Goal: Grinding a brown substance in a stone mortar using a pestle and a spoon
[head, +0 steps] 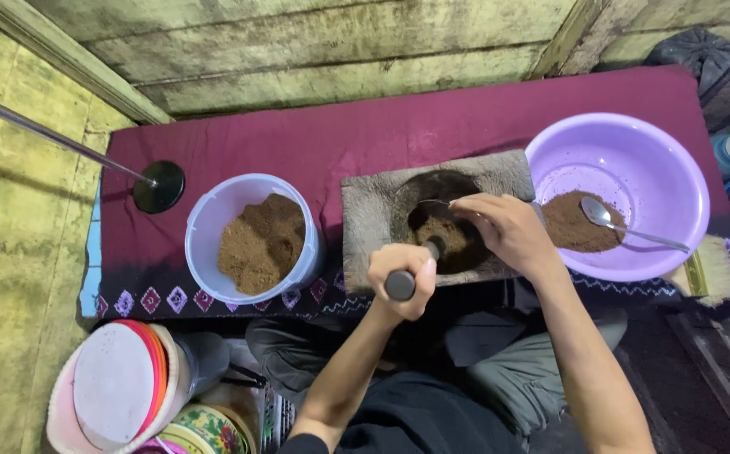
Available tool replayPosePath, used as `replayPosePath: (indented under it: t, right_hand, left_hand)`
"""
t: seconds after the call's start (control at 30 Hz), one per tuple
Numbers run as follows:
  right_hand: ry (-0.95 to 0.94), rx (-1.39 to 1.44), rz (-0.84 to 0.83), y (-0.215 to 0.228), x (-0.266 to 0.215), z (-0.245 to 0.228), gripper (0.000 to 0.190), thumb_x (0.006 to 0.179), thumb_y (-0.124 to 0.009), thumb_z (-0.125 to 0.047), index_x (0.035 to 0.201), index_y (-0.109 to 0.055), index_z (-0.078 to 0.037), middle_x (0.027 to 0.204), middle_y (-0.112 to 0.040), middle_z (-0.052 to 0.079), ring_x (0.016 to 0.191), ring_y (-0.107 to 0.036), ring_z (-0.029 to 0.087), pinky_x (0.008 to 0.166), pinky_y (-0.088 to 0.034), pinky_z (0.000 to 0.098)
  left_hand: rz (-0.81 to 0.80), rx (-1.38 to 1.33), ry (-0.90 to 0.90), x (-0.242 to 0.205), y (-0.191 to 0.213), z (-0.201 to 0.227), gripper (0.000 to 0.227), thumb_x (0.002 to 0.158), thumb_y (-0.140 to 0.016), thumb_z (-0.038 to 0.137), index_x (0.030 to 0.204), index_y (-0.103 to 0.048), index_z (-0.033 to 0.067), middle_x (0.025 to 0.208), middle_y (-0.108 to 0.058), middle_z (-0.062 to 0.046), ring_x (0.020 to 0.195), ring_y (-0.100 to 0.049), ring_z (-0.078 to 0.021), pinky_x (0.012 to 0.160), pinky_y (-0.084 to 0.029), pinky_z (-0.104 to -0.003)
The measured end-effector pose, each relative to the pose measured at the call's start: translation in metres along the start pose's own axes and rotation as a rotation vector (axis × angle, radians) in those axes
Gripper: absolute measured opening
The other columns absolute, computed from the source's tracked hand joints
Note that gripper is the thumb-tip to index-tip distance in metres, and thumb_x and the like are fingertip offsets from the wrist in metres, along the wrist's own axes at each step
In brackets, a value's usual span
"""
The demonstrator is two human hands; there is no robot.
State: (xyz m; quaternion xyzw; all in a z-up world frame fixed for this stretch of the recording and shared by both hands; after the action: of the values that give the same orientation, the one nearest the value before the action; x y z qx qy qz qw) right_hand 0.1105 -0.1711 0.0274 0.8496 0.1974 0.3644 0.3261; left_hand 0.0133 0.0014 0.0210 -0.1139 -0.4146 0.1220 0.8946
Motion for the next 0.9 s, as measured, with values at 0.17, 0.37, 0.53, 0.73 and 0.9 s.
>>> replayPosePath:
  t: [0.17, 0.37, 0.53, 0.73, 0.9]
  right_hand:
    - [0.019, -0.116, -0.136, -0.008, -0.003, 0.006, 0.012, 0.097, -0.063, -0.005, 0.096, -0.071, -0.015, 0.076, -0.071, 0.0, 0.072, -0.068, 0.025, 0.073, -0.044, 0.0318]
    - [-0.055, 0.012, 0.06, -0.005, -0.005, 0.013, 0.008, 0.103, -0.067, -0.013, 0.101, -0.075, -0.016, 0.069, -0.064, -0.001, 0.063, -0.061, 0.023, 0.07, -0.045, 0.0303]
    - [0.064, -0.205, 0.089, -0.007, -0.003, 0.012, 0.01, 0.102, -0.069, -0.011, 0.106, -0.074, -0.018, 0.078, -0.063, -0.006, 0.069, -0.062, 0.019, 0.07, -0.042, 0.0297]
    - [0.014, -0.224, -0.035, -0.014, -0.002, 0.013, 0.007, 0.102, -0.066, -0.015, 0.095, -0.068, -0.013, 0.059, -0.057, 0.002, 0.062, -0.064, 0.025, 0.068, -0.044, 0.0342]
    - [-0.102, -0.053, -0.101, -0.011, -0.001, 0.01, 0.011, 0.102, -0.062, -0.013, 0.095, -0.069, -0.009, 0.046, -0.051, 0.009, 0.056, -0.06, 0.035, 0.068, -0.048, 0.0384]
  left_hand:
    - [-0.03, 0.087, -0.016, 0.029, 0.0, 0.026, 0.034, 0.084, -0.071, 0.001, 0.056, -0.054, 0.008, 0.05, -0.056, -0.007, 0.041, -0.048, -0.0205, 0.046, -0.046, -0.028]
    - [-0.031, 0.006, -0.125, 0.059, -0.001, 0.08, 0.036, 0.082, -0.062, -0.006, 0.054, -0.048, 0.0115, 0.045, -0.046, -0.002, 0.036, -0.039, -0.0178, 0.04, -0.043, -0.028]
    - [-0.102, 0.126, -0.025, 0.021, 0.014, 0.005, 0.037, 0.085, -0.069, 0.001, 0.054, -0.05, 0.0085, 0.046, -0.048, -0.005, 0.038, -0.045, -0.0194, 0.041, -0.04, -0.027]
    - [0.01, 0.014, -0.117, 0.039, 0.013, 0.017, 0.036, 0.085, -0.066, -0.003, 0.056, -0.048, 0.009, 0.045, -0.048, -0.004, 0.037, -0.041, -0.0177, 0.04, -0.043, -0.028]
    - [0.005, -0.105, -0.142, 0.058, 0.009, 0.062, 0.039, 0.087, -0.061, -0.007, 0.057, -0.043, 0.0105, 0.043, -0.043, -0.004, 0.034, -0.037, -0.0187, 0.037, -0.043, -0.03]
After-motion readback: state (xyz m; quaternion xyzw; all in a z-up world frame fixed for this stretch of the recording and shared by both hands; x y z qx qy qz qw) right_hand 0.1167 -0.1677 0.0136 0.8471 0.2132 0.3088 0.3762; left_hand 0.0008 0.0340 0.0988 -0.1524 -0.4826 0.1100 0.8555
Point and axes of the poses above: each hand's wrist, its own x-axis towards the middle knuckle, its own y-axis out of the back of the hand, z = x × y, the point moved 2 cm from there along x, towards the middle knuckle
